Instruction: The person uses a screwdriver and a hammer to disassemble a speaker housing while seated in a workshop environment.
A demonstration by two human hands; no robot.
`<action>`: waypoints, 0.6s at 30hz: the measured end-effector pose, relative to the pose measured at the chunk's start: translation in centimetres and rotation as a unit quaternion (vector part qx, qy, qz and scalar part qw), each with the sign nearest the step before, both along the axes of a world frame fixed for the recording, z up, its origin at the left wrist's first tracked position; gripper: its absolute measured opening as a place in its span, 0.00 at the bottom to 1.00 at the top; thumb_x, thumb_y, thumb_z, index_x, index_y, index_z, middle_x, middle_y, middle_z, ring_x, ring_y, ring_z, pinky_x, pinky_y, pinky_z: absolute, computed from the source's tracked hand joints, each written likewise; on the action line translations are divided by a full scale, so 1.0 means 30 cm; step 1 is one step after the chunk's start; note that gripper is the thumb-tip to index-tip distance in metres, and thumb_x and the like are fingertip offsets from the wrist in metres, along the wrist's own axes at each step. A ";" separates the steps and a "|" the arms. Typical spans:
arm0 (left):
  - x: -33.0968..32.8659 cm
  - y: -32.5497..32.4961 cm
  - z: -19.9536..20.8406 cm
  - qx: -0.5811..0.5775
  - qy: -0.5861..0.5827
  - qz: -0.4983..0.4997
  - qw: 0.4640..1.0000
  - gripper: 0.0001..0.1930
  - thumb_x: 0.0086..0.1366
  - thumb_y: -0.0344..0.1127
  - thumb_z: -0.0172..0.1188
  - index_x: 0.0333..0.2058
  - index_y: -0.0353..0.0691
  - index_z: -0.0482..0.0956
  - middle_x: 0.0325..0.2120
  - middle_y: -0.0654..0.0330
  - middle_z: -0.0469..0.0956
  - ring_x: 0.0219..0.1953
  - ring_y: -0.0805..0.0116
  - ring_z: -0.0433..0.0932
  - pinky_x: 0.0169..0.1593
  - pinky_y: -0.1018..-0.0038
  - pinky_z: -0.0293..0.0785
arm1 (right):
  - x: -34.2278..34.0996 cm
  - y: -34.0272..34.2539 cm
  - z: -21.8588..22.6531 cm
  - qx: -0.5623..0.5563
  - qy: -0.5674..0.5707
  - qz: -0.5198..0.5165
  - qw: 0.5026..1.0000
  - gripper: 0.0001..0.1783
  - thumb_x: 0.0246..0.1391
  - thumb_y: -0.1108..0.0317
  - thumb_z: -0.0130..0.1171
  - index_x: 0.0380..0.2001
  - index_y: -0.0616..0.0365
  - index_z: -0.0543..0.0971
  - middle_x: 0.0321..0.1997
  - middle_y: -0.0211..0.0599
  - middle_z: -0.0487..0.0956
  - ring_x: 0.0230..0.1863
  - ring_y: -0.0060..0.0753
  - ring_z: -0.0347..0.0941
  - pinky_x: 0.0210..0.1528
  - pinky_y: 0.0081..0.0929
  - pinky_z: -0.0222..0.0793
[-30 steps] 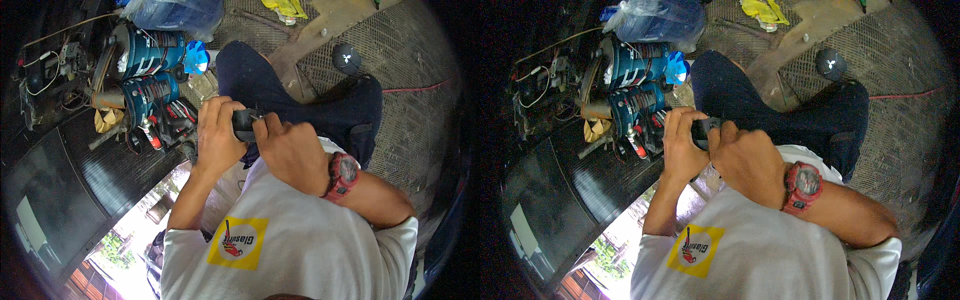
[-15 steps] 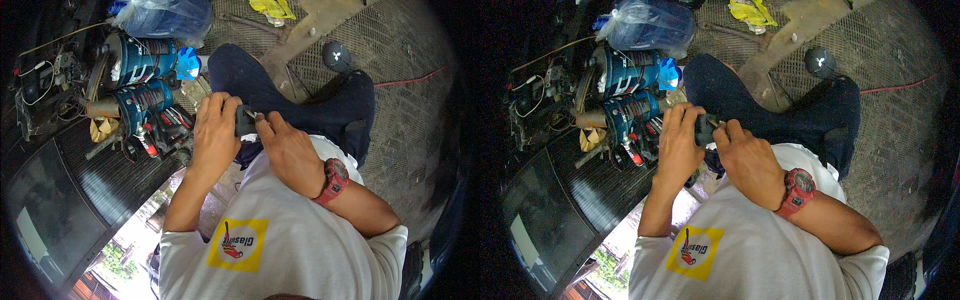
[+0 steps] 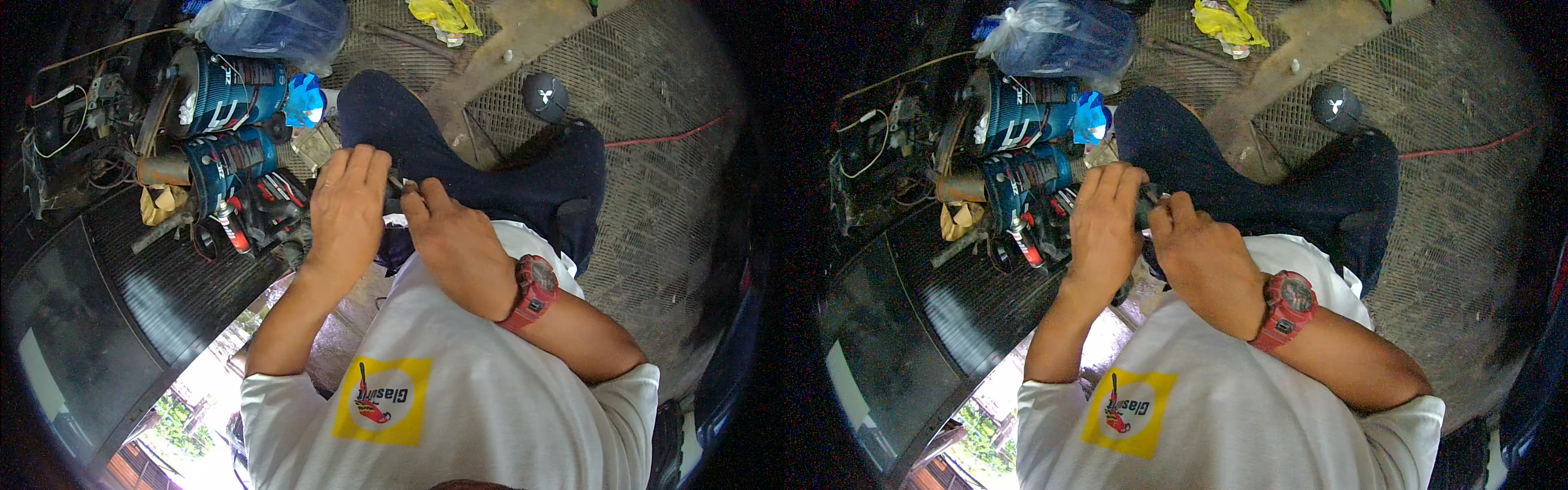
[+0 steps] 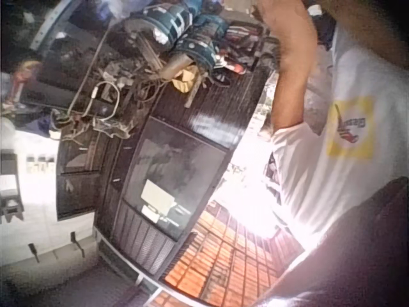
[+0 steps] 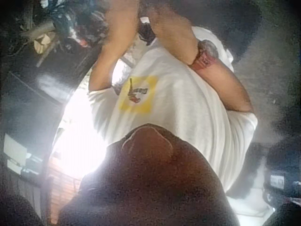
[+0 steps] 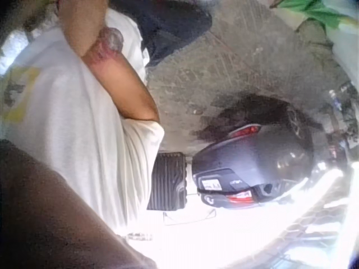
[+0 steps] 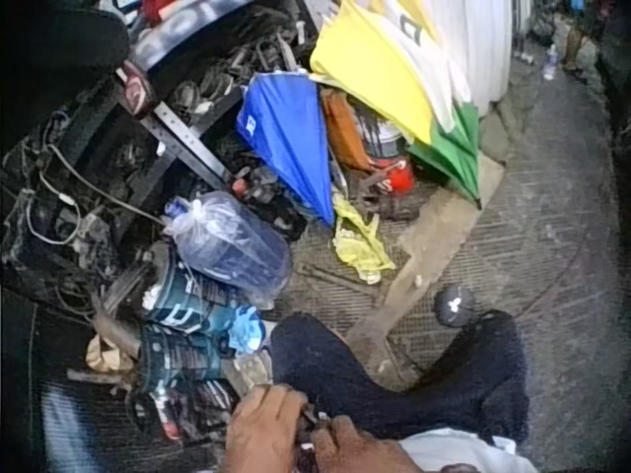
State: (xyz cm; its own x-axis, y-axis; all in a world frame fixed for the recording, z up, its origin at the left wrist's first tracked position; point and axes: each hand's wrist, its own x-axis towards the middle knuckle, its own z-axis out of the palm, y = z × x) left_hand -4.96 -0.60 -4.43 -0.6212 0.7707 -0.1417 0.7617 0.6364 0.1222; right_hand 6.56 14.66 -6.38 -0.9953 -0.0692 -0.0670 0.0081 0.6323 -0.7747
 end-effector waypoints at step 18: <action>0.027 -0.140 0.041 0.082 0.021 0.139 0.987 0.34 0.36 0.16 0.76 0.47 0.41 0.80 0.45 0.53 0.79 0.51 0.44 0.77 0.55 0.54 0.75 | -0.052 0.301 -0.295 -0.285 -0.056 -0.204 0.935 0.17 0.67 0.79 0.59 0.57 0.62 0.82 0.49 0.55 0.86 0.50 0.60 0.85 0.55 0.45 0.80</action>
